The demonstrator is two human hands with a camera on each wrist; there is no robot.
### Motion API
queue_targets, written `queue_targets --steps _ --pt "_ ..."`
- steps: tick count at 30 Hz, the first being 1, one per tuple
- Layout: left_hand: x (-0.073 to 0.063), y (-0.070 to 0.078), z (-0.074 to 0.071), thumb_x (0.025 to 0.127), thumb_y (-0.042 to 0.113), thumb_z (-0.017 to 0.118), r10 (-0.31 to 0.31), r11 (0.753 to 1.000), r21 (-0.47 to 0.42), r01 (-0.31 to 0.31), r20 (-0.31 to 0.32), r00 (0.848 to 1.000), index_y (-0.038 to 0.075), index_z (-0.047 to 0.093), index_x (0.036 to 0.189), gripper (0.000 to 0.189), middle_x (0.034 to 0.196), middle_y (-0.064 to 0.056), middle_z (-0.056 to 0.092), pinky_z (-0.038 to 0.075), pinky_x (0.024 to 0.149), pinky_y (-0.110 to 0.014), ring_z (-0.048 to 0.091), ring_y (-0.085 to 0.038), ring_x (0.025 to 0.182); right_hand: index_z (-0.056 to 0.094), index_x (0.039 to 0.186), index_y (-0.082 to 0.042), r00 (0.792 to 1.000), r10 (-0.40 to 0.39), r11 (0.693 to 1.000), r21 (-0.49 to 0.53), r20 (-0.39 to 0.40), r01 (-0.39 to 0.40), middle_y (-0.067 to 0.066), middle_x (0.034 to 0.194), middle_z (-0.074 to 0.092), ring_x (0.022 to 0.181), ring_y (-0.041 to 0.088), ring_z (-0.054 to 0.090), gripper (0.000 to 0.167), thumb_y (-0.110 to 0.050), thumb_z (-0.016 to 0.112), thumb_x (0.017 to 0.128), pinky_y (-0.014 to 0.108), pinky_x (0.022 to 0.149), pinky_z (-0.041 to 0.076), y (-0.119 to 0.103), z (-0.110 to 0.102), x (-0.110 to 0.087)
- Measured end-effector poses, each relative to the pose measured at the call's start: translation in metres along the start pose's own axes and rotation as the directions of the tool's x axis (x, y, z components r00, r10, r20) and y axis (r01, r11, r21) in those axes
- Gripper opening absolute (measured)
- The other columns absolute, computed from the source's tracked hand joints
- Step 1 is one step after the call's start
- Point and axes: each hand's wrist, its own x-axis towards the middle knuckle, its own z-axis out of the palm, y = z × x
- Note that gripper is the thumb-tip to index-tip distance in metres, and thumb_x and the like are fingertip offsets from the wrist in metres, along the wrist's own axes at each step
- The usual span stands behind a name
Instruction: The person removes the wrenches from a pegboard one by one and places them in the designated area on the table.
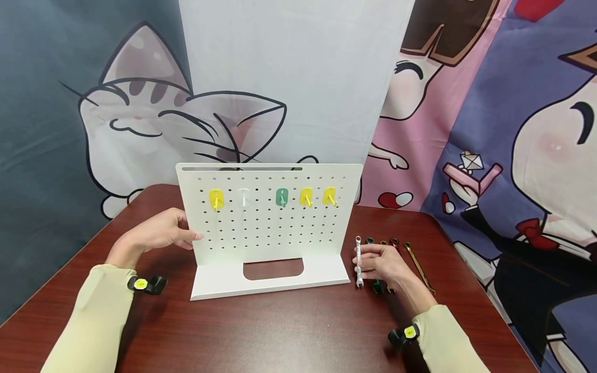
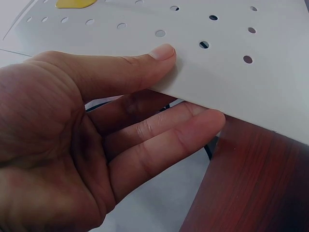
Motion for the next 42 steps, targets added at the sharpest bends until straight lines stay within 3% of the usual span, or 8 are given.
queue_targets --steps 17,30,42 --pt "0.001 0.001 0.0 0.096 0.002 0.073 0.005 1.0 0.004 -0.005 0.004 1.0 -0.007 0.07 0.129 0.034 0.122 -0.025 0.075 0.067 0.085 -0.047 0.078 -0.032 0.101 0.046 0.138 0.021 0.997 0.021 0.991 -0.131 -0.077 -0.031 0.017 0.1 0.079 0.082 0.018 0.076 0.046 0.005 0.065 0.099 0.038 0.072 0.068 0.003 -0.002 0.011" --pt "0.0 -0.001 0.003 0.096 0.002 0.074 -0.006 1.0 -0.002 0.006 0.003 1.0 -0.006 0.07 0.129 0.035 0.122 -0.024 0.076 0.067 0.085 -0.047 0.078 -0.032 0.1 0.055 0.134 0.017 0.981 0.029 0.982 -0.177 -0.19 -0.064 0.016 0.095 0.077 0.076 0.021 0.073 0.045 0.009 0.068 0.092 0.042 0.072 0.068 0.003 0.002 0.017" --pt "0.0 0.0 0.0 0.096 0.001 0.073 -0.004 1.0 -0.017 0.004 0.002 1.0 -0.008 0.07 0.128 0.034 0.121 -0.025 0.076 0.067 0.085 -0.048 0.078 -0.032 0.1 0.059 0.129 0.014 0.97 0.032 0.957 -0.271 -0.242 -0.1 0.02 0.096 0.073 0.075 0.02 0.071 0.043 0.007 0.07 0.089 0.04 0.071 0.068 -0.003 0.006 0.022"
